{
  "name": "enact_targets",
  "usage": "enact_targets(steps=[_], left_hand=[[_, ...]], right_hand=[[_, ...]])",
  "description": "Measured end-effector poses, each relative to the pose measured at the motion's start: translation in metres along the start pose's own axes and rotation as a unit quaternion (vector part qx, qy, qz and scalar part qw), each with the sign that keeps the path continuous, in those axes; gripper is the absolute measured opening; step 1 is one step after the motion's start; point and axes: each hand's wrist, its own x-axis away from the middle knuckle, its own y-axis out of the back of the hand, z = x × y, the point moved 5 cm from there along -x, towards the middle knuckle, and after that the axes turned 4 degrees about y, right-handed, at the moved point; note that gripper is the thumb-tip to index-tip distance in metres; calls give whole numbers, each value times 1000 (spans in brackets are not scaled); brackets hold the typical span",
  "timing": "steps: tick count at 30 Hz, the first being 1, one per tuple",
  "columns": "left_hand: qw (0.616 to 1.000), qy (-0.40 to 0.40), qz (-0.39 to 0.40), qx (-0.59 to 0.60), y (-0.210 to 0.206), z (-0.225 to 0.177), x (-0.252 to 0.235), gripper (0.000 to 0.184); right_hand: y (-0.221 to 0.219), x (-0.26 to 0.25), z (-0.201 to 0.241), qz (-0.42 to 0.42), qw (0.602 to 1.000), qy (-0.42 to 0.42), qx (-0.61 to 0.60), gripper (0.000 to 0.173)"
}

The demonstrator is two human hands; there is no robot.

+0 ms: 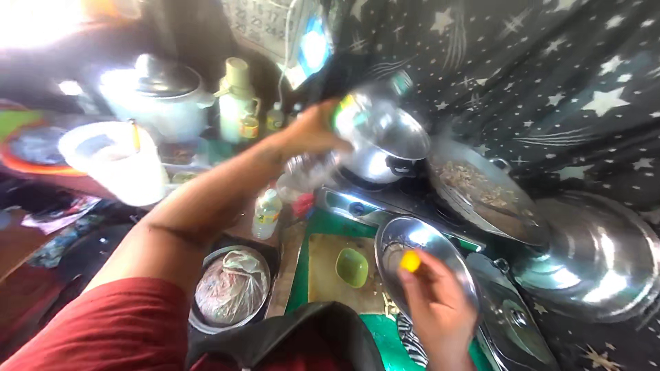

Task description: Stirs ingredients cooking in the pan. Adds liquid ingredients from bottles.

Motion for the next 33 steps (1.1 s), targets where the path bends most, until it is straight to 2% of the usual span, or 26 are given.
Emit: enact_targets(steps=[3,6,10,13,15,18,21,23,26,28,29,31,33], left_hand=[[983,-42,118,135,-44,3,105,77],[955,-16,237,177,-64,21,170,82],[934,1,300,195,-58,53,214,87],[915,23,343,213,-60,85,227,85],[918,15,342,202,-60,100,233,85],[939,13,301,168,-59,111,241,87],[973,15,227,33,-54,112,246,92],[982,27,177,-54,-50,101,248,90],[979,40,128,-154,-42,87,256,87],[976,16,77,-204,-34,80,256,89],[976,0,35,-214,-24,77,253,89],[979,-15,-90,-181,6,75,240,81],[964,-28,-235,-123,45,83,220,83]], right_hand=[[7,-15,15,-47,996,45,-61,37],[0,-18,23,-16,995,78,-64,35],[-28,-10,34,101,990,96,-27,25],[-43,-7,37,182,977,82,-75,18],[-54,-6,32,240,963,60,-103,20],[-69,-1,19,264,960,7,-95,28],[-89,8,4,247,964,-91,-32,30],[-100,13,-3,242,960,-137,12,31],[-115,15,-8,254,956,-141,43,30],[-119,16,-10,244,959,-145,-6,29],[-120,16,-11,243,957,-149,-56,32],[-119,16,-15,251,950,-132,-130,54],[-118,14,-24,244,955,-107,-128,65]])
